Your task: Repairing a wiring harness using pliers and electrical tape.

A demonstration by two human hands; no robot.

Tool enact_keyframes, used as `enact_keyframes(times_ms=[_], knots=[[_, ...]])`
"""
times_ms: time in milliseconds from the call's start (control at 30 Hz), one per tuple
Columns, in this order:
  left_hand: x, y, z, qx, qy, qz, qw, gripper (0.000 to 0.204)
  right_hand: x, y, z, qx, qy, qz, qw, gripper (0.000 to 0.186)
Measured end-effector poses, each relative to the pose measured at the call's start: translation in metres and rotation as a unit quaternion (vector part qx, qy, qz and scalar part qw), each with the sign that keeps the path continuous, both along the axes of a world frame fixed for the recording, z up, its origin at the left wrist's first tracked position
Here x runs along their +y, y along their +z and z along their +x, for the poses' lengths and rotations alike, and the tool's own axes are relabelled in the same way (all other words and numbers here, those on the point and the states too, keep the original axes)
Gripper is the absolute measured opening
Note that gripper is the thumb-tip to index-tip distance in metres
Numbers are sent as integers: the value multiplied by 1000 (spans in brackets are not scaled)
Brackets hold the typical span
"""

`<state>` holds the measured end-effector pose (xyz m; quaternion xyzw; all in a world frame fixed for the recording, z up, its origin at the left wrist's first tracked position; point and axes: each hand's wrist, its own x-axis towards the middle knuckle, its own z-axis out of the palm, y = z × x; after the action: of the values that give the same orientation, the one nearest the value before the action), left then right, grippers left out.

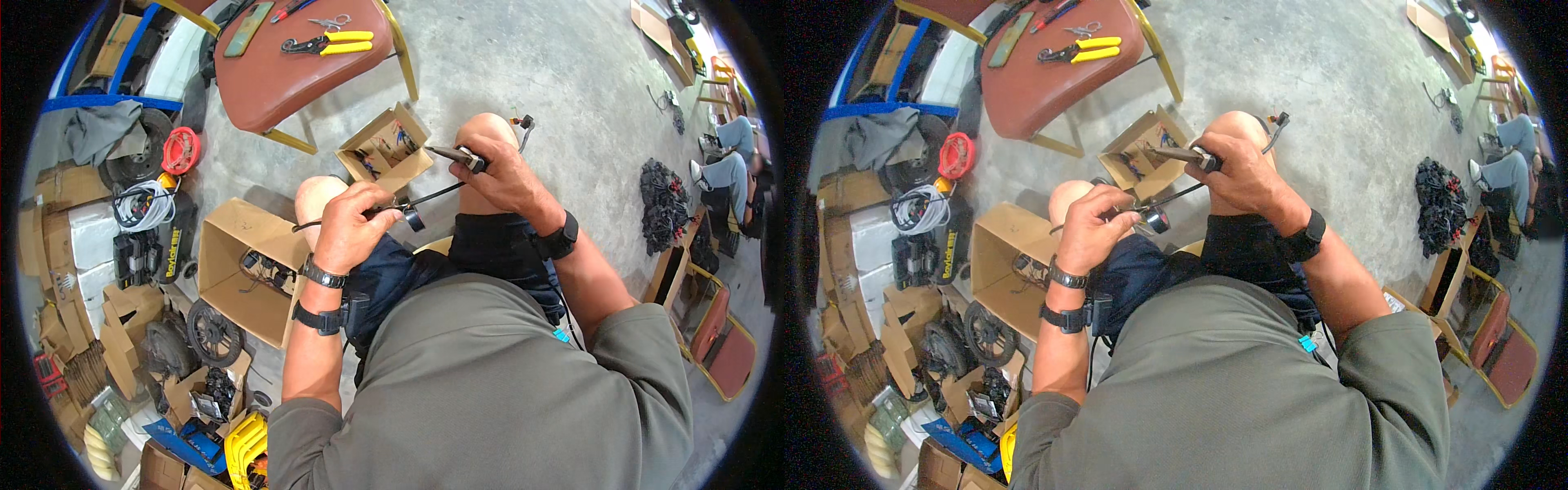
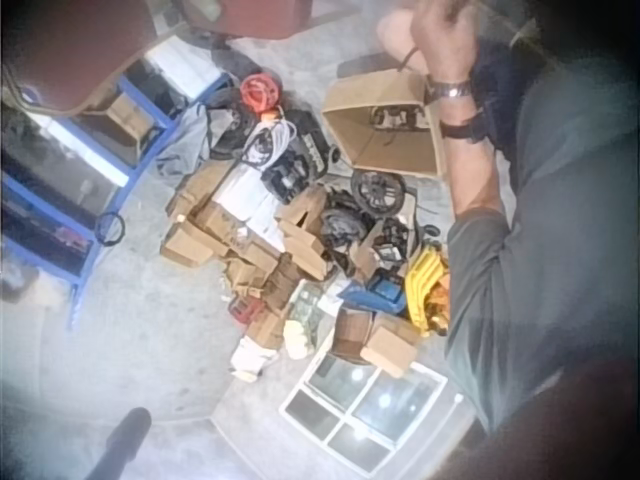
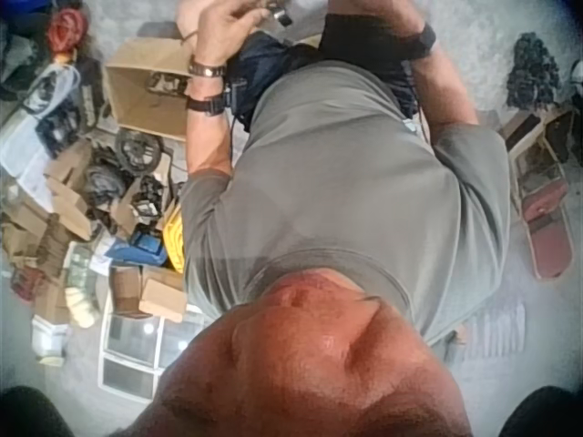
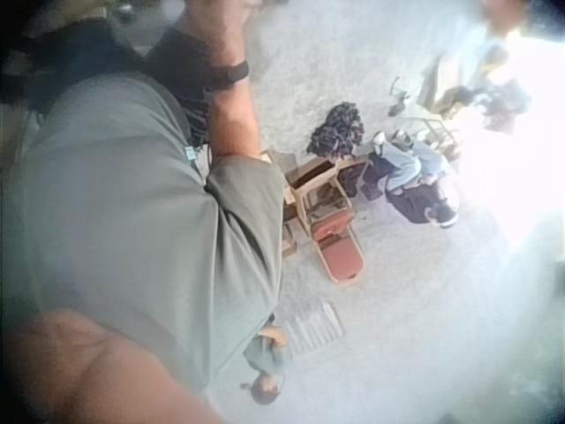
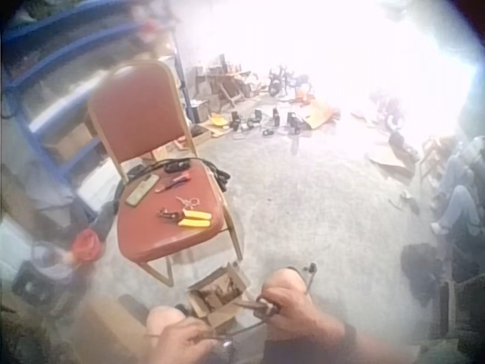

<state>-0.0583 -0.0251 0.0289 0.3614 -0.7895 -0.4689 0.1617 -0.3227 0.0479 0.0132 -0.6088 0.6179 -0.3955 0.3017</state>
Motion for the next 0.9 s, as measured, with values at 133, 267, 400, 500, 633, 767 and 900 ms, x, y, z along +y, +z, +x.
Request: enact_keyframes(times_ms=[133, 267, 400, 500, 633, 767, 900], knots=[[2, -2, -3, -29, 14, -8, 999, 14, 0, 0, 1, -13, -6, 5, 1000, 17], [3, 0, -5, -44, 18, -10, 999, 12, 1, 0, 1, -6, -1, 0, 1000, 17], [1, -5, -4, -16, 26, -9, 1000, 10, 1, -4, 4, -19, -4, -25, 1000, 16], [-2, -6, -2, 21, 21, 7, 1000, 8, 1, -3, 1, 19, 28, -28, 999, 17], [-8, -8, 1, 63, 5, 43, 997, 7, 1, -7, 0, 59, 54, -64, 995, 18], [-12, -14, 6, 117, 17, 155, 981, 7, 0, -11, 3, 62, 52, -77, 994, 20], [-18, -2, 5, 150, 19, 258, 954, 3, -2, -11, 3, 60, 50, -78, 994, 21]])
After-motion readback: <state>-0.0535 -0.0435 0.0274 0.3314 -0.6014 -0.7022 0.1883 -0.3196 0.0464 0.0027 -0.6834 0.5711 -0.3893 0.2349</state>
